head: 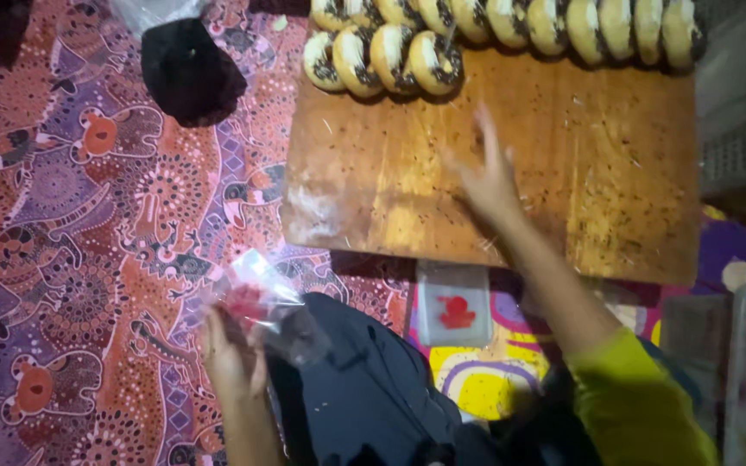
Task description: The person sits on the floor and repeatedly picks up doughnuts from a wooden board, places them into small plastic bags, and then puts the packaged doughnuts into a white plastic crate.
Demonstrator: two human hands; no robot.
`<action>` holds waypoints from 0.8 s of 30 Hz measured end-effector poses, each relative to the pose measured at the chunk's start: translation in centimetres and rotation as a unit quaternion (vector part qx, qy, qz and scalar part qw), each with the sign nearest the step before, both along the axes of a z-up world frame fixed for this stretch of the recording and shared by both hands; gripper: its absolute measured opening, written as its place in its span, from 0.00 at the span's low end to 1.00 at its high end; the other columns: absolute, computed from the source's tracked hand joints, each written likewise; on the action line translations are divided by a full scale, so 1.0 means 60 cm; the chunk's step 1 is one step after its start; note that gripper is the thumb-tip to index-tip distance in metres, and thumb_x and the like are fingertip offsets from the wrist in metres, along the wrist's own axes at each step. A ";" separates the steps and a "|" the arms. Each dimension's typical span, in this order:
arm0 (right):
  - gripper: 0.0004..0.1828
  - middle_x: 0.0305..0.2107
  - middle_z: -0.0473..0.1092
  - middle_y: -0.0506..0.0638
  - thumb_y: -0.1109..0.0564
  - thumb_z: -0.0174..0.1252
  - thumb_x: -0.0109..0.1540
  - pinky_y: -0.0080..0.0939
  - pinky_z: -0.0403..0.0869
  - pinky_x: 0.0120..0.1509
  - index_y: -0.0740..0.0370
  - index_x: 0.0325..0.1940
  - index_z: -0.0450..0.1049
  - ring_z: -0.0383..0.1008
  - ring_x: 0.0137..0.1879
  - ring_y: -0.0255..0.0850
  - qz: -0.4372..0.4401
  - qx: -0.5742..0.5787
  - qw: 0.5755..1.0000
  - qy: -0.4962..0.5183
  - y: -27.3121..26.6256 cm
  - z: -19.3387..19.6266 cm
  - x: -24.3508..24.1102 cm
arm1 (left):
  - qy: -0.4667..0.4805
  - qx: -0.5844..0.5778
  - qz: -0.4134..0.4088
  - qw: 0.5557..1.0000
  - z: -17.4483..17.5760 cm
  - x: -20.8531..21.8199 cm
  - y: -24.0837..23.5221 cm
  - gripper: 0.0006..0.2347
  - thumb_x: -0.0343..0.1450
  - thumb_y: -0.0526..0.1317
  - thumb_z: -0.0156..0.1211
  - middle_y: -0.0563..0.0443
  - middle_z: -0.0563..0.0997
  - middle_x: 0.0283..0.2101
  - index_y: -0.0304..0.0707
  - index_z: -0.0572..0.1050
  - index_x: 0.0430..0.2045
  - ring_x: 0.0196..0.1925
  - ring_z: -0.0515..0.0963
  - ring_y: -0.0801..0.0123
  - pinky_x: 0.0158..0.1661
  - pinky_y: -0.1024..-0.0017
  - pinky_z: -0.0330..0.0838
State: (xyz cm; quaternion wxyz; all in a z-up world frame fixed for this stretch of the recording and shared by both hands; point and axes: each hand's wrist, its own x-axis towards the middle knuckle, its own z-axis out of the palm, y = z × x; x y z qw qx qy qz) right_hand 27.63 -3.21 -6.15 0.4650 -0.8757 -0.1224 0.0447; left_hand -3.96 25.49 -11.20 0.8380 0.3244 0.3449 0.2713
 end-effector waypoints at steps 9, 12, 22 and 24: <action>0.75 0.80 0.45 0.50 0.36 0.77 0.49 0.72 0.20 0.80 0.37 0.83 0.27 0.32 0.85 0.55 -0.193 -0.082 0.972 0.109 0.104 0.004 0.167 | -0.097 -0.219 -0.042 0.970 -0.118 -0.009 -0.011 0.19 0.79 0.55 0.52 0.51 0.81 0.51 0.42 0.75 0.56 0.49 0.82 0.66 0.50 0.66 0.78; 0.75 0.75 0.44 0.51 0.48 0.75 0.40 0.60 0.43 0.82 0.35 0.84 0.37 0.35 0.84 0.52 -0.045 0.005 0.990 0.132 -0.056 -0.010 0.068 | -0.052 -0.242 -0.041 0.968 -0.115 -0.004 -0.018 0.20 0.78 0.55 0.52 0.56 0.82 0.53 0.44 0.76 0.57 0.48 0.82 0.70 0.48 0.70 0.78; 0.78 0.75 0.47 0.65 0.39 0.79 0.45 0.62 0.36 0.79 0.62 0.80 0.31 0.46 0.79 0.57 -0.047 -0.144 0.986 -0.069 -0.192 -0.033 -0.143 | -0.215 -0.285 -0.269 0.895 -0.029 0.112 -0.206 0.18 0.73 0.55 0.51 0.57 0.82 0.40 0.51 0.76 0.51 0.35 0.80 0.66 0.33 0.69 0.79; 0.80 0.71 0.52 0.66 0.37 0.82 0.44 0.73 0.35 0.76 0.62 0.78 0.30 0.56 0.75 0.58 -0.089 -0.201 0.971 -0.095 -0.148 -0.039 -0.131 | -0.173 -0.304 -0.211 0.913 -0.031 0.155 -0.264 0.19 0.74 0.54 0.49 0.56 0.81 0.48 0.43 0.75 0.51 0.45 0.81 0.69 0.47 0.69 0.78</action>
